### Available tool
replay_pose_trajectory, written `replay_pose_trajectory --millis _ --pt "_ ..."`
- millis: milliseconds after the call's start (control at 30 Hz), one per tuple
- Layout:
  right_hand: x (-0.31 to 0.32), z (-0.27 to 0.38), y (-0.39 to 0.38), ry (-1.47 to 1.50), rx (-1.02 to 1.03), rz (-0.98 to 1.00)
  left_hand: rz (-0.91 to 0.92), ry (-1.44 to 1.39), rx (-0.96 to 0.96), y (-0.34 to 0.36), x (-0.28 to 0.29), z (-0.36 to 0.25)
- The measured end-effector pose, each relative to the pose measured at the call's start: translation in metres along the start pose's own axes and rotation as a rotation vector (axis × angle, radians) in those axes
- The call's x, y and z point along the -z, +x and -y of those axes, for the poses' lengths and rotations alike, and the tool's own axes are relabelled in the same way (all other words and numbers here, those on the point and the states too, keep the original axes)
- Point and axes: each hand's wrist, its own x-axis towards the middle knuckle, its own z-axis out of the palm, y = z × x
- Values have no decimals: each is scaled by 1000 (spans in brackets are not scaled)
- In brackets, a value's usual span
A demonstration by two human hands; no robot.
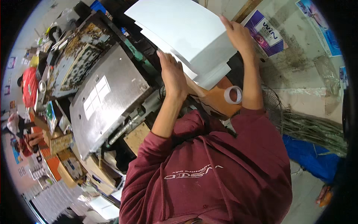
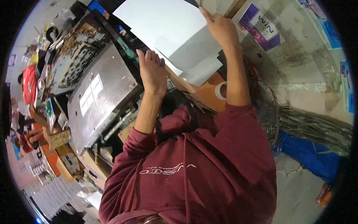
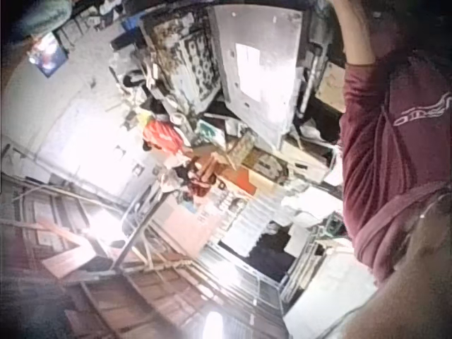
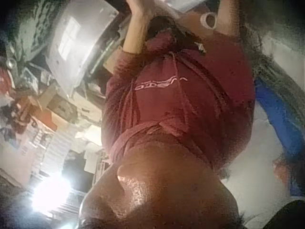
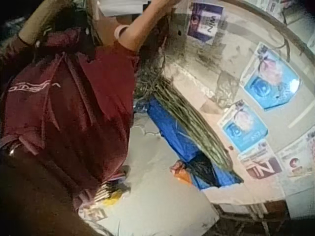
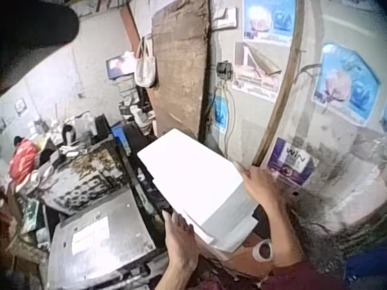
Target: Manually feeding sheets of paper into an industrial platen press or die-cutting machine for processing.
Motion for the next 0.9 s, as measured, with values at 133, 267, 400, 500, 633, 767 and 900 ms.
replay_pose_trajectory --millis 133,267,400,500,633,767,900 --pt "-5 -1 -1 0 24 148 277 -27 -56 -5 -24 4" --pt "-2 1 7 -47 118 127 85 59 16 -21 -42 -4" --pt "16 14 1 -19 159 108 -60 107 -181 -39 -4 -5" --pt "30 35 -29 103 297 -317 -197 231 -393 -75 94 18" --pt "13 78 -98 509 684 -416 -1165 1180 -402 -169 274 69" --pt "-67 131 -168 1083 1100 85 -1437 1350 271 -272 376 134" --pt "-164 164 -220 665 968 676 -1223 1279 753 -318 399 184"
